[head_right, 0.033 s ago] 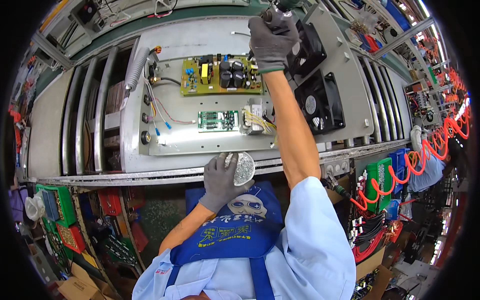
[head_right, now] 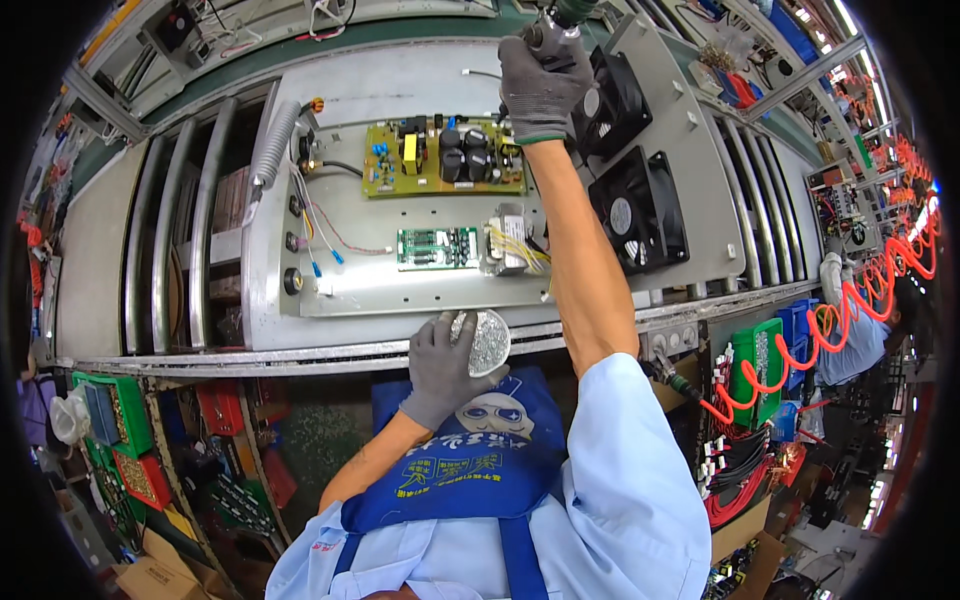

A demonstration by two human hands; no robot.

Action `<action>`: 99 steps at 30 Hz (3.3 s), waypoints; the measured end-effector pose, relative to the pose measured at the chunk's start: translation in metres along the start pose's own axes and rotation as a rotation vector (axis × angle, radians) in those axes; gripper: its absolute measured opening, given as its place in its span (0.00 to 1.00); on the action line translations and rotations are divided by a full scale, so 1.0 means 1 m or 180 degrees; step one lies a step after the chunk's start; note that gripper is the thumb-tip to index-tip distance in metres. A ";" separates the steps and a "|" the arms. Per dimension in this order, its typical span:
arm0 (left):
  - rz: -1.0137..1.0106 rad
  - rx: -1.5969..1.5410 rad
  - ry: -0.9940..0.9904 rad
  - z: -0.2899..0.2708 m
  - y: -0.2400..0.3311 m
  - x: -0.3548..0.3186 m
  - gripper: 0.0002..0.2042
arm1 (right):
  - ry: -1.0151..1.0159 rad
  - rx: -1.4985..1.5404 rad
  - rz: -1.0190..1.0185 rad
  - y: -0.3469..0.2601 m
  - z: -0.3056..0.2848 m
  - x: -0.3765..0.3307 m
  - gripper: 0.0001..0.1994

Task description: Assemble electronic components into a metal enclosure including circuit boards, wiring, and fans.

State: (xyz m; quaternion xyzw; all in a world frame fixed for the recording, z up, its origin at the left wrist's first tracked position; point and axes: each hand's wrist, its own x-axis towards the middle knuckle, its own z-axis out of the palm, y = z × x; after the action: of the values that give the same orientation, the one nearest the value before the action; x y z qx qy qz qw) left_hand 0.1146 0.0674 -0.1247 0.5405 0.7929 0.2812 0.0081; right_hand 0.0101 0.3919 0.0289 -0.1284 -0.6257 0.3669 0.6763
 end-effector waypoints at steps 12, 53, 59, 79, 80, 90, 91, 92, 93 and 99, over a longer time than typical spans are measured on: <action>-0.0021 0.0056 -0.0013 0.003 -0.003 -0.002 0.43 | 0.0579 -0.0378 0.0956 0.079 0.003 0.001 0.07; 0.0067 -0.0069 0.0094 0.003 -0.004 -0.005 0.45 | -0.0919 0.1086 0.2456 -0.175 -0.094 -0.150 0.13; 0.0001 -0.0048 0.0008 -0.002 -0.001 -0.001 0.45 | -0.0937 0.0484 0.2545 -0.141 -0.117 -0.198 0.16; 0.0038 -0.0074 0.0156 0.001 -0.001 -0.002 0.43 | -0.1168 0.0134 0.1708 -0.134 -0.100 -0.193 0.08; 0.0058 -0.0114 0.0167 0.001 -0.003 -0.001 0.43 | -0.1022 0.0421 0.1879 -0.139 -0.093 -0.181 0.08; 0.0048 -0.0169 0.0193 0.001 -0.002 -0.002 0.44 | -0.0106 0.0184 -0.0423 -0.018 0.001 -0.019 0.04; 0.0067 -0.0180 0.0190 0.003 -0.003 -0.002 0.44 | 0.0078 0.0222 -0.0243 0.004 0.003 -0.007 0.04; 0.0062 -0.0184 0.0193 0.004 -0.004 -0.003 0.44 | 0.0240 0.0288 -0.0055 0.017 0.008 0.000 0.05; 0.0063 -0.0188 0.0194 0.004 -0.003 -0.002 0.44 | 0.0310 0.0115 -0.0034 0.028 0.009 0.006 0.06; 0.0004 -0.0173 0.0056 0.004 -0.005 -0.004 0.45 | 0.0575 -0.0516 0.0367 0.071 0.010 0.009 0.07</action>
State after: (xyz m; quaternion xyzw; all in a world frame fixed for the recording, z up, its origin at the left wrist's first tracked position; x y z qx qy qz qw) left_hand 0.1132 0.0640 -0.1313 0.5381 0.7846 0.3074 0.0156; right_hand -0.0235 0.4440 -0.0076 -0.2509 -0.5814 0.3403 0.6951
